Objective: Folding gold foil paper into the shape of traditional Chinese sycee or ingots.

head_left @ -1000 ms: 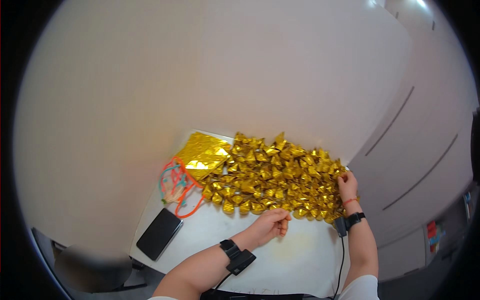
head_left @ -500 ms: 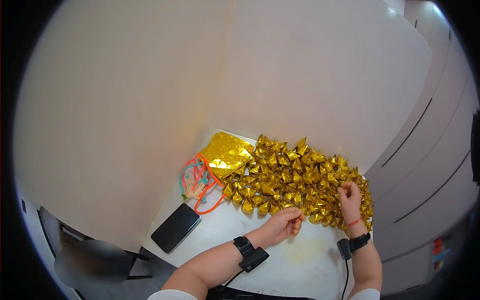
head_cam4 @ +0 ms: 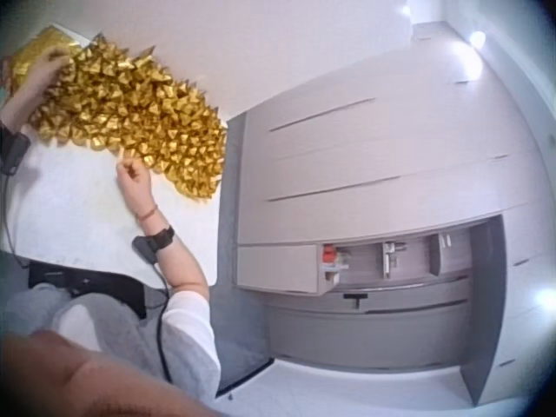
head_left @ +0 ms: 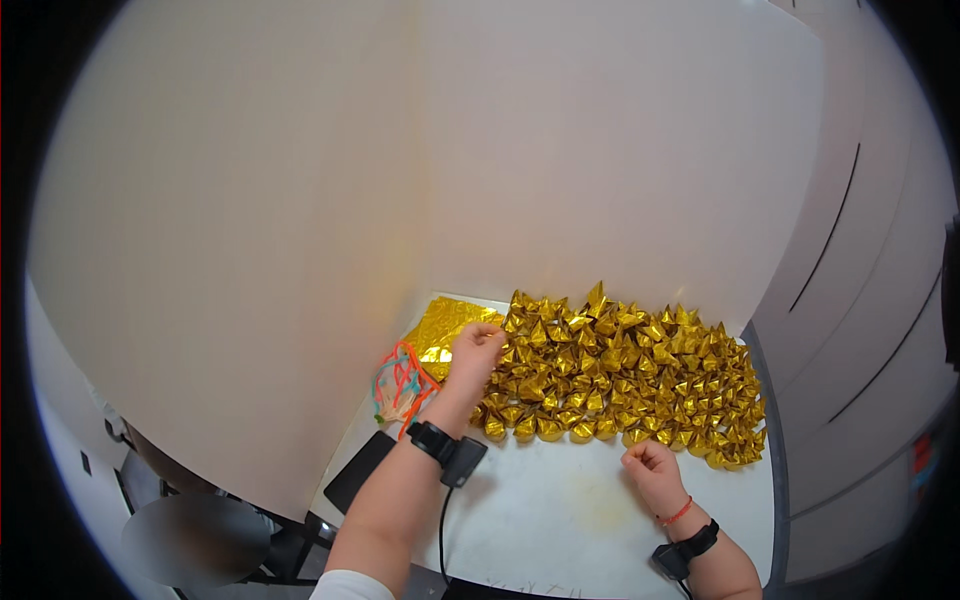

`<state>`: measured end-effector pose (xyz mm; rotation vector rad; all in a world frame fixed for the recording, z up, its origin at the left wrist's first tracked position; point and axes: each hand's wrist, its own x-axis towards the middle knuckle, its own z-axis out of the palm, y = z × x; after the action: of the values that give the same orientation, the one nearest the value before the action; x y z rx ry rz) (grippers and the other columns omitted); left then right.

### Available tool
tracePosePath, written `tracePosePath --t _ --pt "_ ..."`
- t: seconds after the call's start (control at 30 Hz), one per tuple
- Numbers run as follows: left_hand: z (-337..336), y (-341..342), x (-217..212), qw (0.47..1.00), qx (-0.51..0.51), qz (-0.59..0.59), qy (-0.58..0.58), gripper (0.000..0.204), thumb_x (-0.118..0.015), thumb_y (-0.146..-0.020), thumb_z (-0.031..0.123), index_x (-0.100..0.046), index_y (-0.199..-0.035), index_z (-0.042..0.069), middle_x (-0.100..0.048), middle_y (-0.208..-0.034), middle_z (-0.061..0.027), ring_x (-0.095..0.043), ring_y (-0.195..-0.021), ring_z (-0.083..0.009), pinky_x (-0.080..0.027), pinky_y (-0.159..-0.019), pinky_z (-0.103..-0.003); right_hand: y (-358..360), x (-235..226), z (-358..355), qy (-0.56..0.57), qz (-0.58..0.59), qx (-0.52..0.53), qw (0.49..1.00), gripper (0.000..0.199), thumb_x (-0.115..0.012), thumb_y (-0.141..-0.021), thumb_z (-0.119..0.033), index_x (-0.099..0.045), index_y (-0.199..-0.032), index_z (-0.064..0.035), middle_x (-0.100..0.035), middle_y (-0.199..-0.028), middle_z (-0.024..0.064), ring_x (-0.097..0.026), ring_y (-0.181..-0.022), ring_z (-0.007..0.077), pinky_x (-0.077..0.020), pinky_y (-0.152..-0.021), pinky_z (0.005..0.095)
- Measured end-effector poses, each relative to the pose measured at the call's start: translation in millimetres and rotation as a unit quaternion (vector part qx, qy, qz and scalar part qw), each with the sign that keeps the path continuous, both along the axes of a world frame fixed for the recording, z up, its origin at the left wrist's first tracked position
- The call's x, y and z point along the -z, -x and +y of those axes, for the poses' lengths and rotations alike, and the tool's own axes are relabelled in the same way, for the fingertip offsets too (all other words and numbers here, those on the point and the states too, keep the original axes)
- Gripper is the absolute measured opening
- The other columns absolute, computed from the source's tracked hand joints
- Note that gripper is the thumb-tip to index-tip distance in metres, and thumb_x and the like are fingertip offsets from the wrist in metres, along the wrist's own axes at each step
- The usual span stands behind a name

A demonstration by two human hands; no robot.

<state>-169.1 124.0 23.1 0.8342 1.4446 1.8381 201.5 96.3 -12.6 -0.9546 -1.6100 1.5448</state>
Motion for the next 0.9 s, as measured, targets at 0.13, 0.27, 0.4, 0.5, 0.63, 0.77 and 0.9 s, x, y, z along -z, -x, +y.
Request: tracePosePath --t 0.13,0.27,0.4,0.5,0.63,0.77,0.9 --pt "16.8 82.8 28.9 0.855 -0.162 0.486 0.082 0.029 -0.084 -0.082 0.025 -0.072 -0.102 0.008 -0.071 -0.091 -0.0099 -0.067 -0.086 -0.0301 -0.054 -0.08 -0.044 4.7 3.6 -0.5 0.002 -0.01 -0.073 0.997 0.009 -0.072 -0.097 -0.011 -0.068 -0.098 -0.0034 -0.064 -0.087 -0.0047 -0.054 -0.076 0.0025 -0.0457 -0.067 0.0208" --pt "18.6 66.2 2.3 0.749 -0.173 0.612 0.184 0.045 -0.088 -0.077 0.036 -0.072 -0.108 0.009 -0.069 -0.116 -0.0163 -0.064 -0.108 -0.0348 -0.052 -0.094 -0.046 -1.2 5.9 5.7 0.02 -0.002 -0.08 0.997 0.01 -0.072 -0.097 -0.012 -0.068 -0.1 -0.0031 -0.063 -0.087 -0.0046 -0.054 -0.077 0.0023 -0.0462 -0.068 0.0208" --pt "24.3 66.3 -2.5 0.76 -0.104 0.562 0.311 0.076 -0.094 -0.065 0.048 -0.069 -0.123 0.007 -0.065 -0.126 -0.0182 -0.061 -0.121 -0.0345 -0.051 -0.102 -0.044 -0.9 9.0 5.0 0.038 -0.001 -0.086 0.996 0.011 -0.071 -0.098 -0.013 -0.068 -0.101 -0.0031 -0.062 -0.086 -0.0052 -0.053 -0.076 0.0022 -0.0456 -0.068 0.0206" --pt "22.3 70.4 1.7 0.777 -0.098 0.545 0.299 0.077 -0.093 -0.066 0.049 -0.068 -0.124 0.005 -0.069 -0.121 -0.0188 -0.064 -0.117 -0.0348 -0.053 -0.099 -0.045 0.0 9.5 5.1 0.02 -0.007 -0.095 0.995 0.011 -0.071 -0.098 -0.014 -0.068 -0.101 -0.0029 -0.062 -0.086 -0.0054 -0.053 -0.075 0.0022 -0.0454 -0.067 0.0206" --pt "21.5 69.9 6.9 0.808 -0.128 0.523 0.24 0.059 -0.086 -0.076 0.04 -0.071 -0.116 0.001 -0.073 -0.113 -0.0217 -0.07 -0.105 -0.0372 -0.055 -0.092 -0.045 -1.5 11.0 5.8 0.0 -0.008 -0.095 0.995 0.011 -0.071 -0.098 -0.014 -0.068 -0.101 -0.0028 -0.062 -0.085 -0.0054 -0.053 -0.075 0.0023 -0.0454 -0.067 0.0208" --pt "18.4 71.4 -4.7 0.813 -0.135 0.505 0.256 0.034 -0.072 -0.087 0.029 -0.074 -0.101 -0.002 -0.075 -0.096 -0.0233 -0.073 -0.091 -0.0384 -0.056 -0.084 -0.047 -0.5 11.1 6.7 0.016 -0.005 -0.098 0.995 0.011 -0.071 -0.098 -0.013 -0.068 -0.101 -0.0029 -0.062 -0.085 -0.0055 -0.053 -0.075 0.0022 -0.0454 -0.067 0.0209" --pt "8.1 51.2 -29.7 0.839 -0.209 0.467 0.187 0.028 -0.068 -0.088 0.025 -0.075 -0.096 -0.002 -0.074 -0.088 -0.0236 -0.074 -0.086 -0.0365 -0.057 -0.079 -0.046 -0.9 10.9 6.8 0.006 -0.011 -0.093 0.996 0.011 -0.07 -0.098 -0.014 -0.068 -0.101 -0.003 -0.061 -0.084 -0.0057 -0.053 -0.075 0.0021 -0.0452 -0.066 0.0206"
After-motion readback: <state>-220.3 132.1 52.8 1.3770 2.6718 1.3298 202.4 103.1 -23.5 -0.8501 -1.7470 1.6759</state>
